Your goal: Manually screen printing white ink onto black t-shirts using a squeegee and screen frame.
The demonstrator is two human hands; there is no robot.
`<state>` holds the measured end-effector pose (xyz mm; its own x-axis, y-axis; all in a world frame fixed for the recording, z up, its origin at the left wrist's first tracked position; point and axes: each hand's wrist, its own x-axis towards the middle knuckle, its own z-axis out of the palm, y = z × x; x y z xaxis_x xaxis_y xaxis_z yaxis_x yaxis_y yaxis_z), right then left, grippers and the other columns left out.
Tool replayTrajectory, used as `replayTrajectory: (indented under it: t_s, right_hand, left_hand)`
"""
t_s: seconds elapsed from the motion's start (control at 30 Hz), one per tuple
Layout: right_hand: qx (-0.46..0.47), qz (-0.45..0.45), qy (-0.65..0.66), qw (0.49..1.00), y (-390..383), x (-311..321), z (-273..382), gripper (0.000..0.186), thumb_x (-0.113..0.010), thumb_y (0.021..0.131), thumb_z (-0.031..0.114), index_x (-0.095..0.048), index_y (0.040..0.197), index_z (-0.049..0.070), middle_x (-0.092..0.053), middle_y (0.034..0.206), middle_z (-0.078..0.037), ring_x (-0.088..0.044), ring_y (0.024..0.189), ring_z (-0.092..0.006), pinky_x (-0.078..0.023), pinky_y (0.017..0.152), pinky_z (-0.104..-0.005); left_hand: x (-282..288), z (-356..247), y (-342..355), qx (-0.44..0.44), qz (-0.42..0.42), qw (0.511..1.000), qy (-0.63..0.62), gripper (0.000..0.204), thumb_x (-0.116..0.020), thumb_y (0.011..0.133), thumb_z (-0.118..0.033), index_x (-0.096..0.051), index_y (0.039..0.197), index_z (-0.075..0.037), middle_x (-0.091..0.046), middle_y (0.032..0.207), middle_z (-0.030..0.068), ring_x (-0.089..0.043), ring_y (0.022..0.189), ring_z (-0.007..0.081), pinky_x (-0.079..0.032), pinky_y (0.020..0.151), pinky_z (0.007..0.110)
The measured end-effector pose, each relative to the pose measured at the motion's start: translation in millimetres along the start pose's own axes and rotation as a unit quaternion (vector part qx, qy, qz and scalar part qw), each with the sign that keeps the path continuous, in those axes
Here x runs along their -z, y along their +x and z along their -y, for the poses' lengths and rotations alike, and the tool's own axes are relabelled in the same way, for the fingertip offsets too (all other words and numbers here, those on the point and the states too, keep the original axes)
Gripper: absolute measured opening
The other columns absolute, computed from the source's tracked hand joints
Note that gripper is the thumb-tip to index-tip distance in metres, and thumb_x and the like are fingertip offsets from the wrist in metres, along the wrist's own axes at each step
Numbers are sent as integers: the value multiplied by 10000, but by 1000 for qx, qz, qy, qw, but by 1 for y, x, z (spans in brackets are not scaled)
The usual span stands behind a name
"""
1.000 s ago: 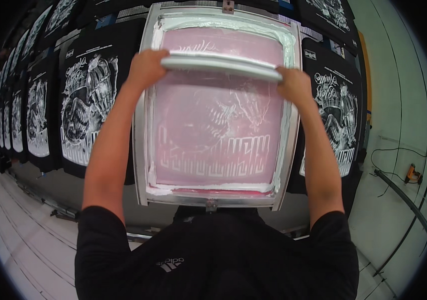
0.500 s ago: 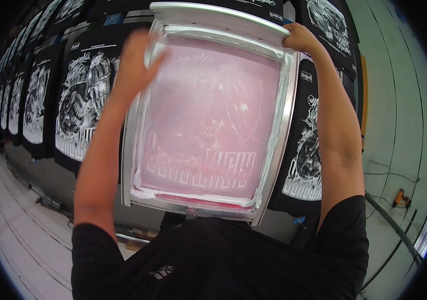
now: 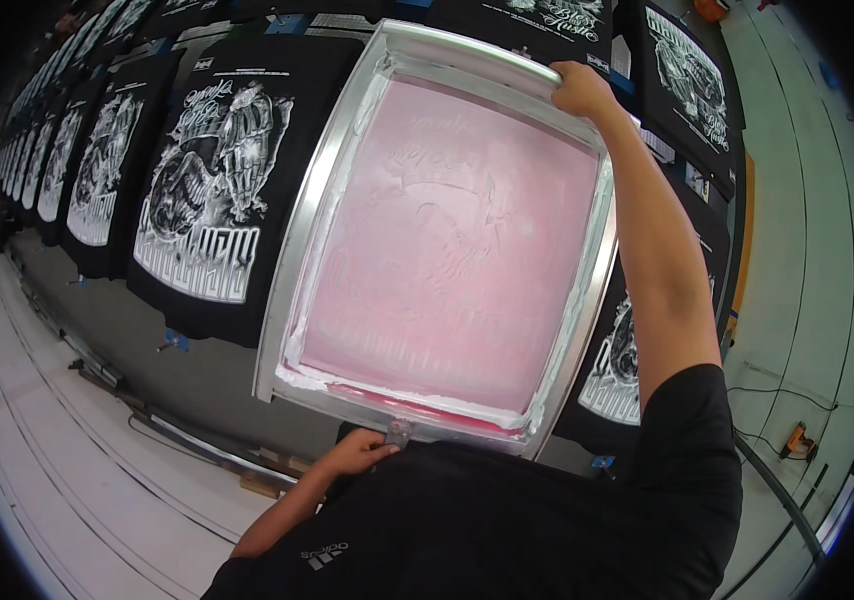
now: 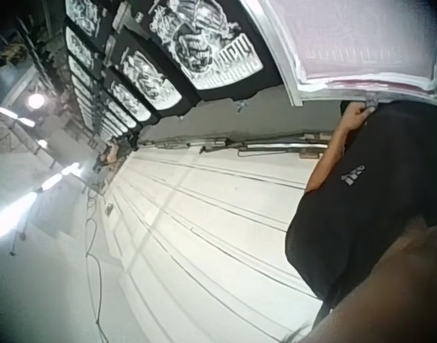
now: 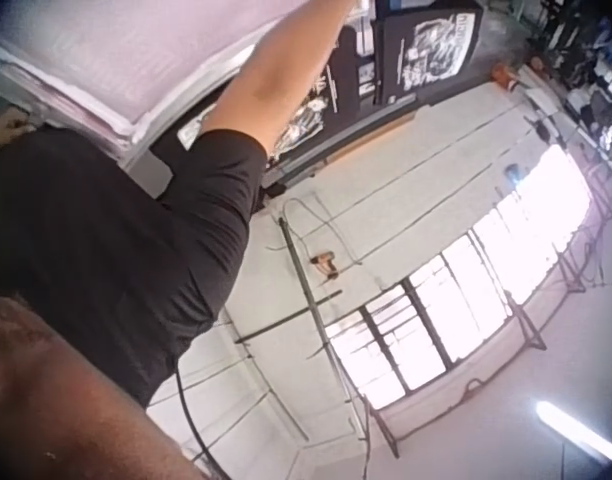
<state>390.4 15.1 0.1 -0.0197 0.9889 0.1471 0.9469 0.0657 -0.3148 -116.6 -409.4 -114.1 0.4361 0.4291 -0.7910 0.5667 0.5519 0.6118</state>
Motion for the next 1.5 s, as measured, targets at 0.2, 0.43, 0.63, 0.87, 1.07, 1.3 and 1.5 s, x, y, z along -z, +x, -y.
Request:
replayTrajectory:
  t_s: [0.2,0.43,0.63,0.87,1.07,1.3,1.5]
  right_hand:
    - [-3,51,-22,998,-54,-1,27,542,-557,692,103,-652,1224,68,-648,1205,-191,-603,1126,-365,-476,984,-382]
    - [-17,129,43,991,-244,-12,149,457,-555,689,20,-675,1130,42,-678,1108,-199,-621,1040,-391,-491,926,-425]
    - [-10,15,78,997,-440,-61,235,316,-566,696,-26,-630,988,76,-623,862,-118,-598,867,-328,-478,747,-455]
    - [25,-20,111,993,-503,-71,266,271,-569,667,-16,-588,932,41,-605,850,-95,-569,847,-306,-451,737,-423]
    - [36,21,127,991,-493,-62,252,213,-626,703,46,-604,915,46,-630,871,-103,-594,911,-305,-472,821,-411]
    - [-130,85,85,984,-507,-25,171,341,-717,715,209,-673,1035,102,-672,926,-98,-595,1008,-294,-354,1024,-549]
    - [-129,-44,324,936,-503,-58,145,353,-816,640,99,-688,966,55,-694,878,-92,-671,870,-239,-508,808,-347]
  left_hand:
    - [-1,20,13,-107,-28,992,53,339,-661,934,-315,-659,758,-24,-517,591,-39,-473,595,37,-396,544,246]
    - [7,7,16,-108,-11,993,51,305,-643,946,-283,-684,806,-15,-609,676,-12,-516,610,52,-424,562,239]
    - [-7,-14,8,-111,-27,989,95,346,-618,969,-326,-680,816,-22,-555,615,-19,-455,525,49,-354,472,226]
    - [-12,-8,6,22,-117,922,368,377,-619,858,-470,-739,991,-138,-699,1049,180,-656,1025,295,-484,853,376]
    - [-18,-7,0,14,-165,973,162,342,-693,867,-369,-744,873,-30,-679,746,60,-579,581,132,-469,562,288]
    - [12,-34,-59,-114,-277,907,295,337,-707,866,-315,-721,896,20,-703,791,164,-675,762,193,-522,728,325]
    - [195,-47,-62,-207,-592,767,135,444,-470,1029,-372,-637,1184,9,-676,975,77,-609,907,182,-472,846,324]
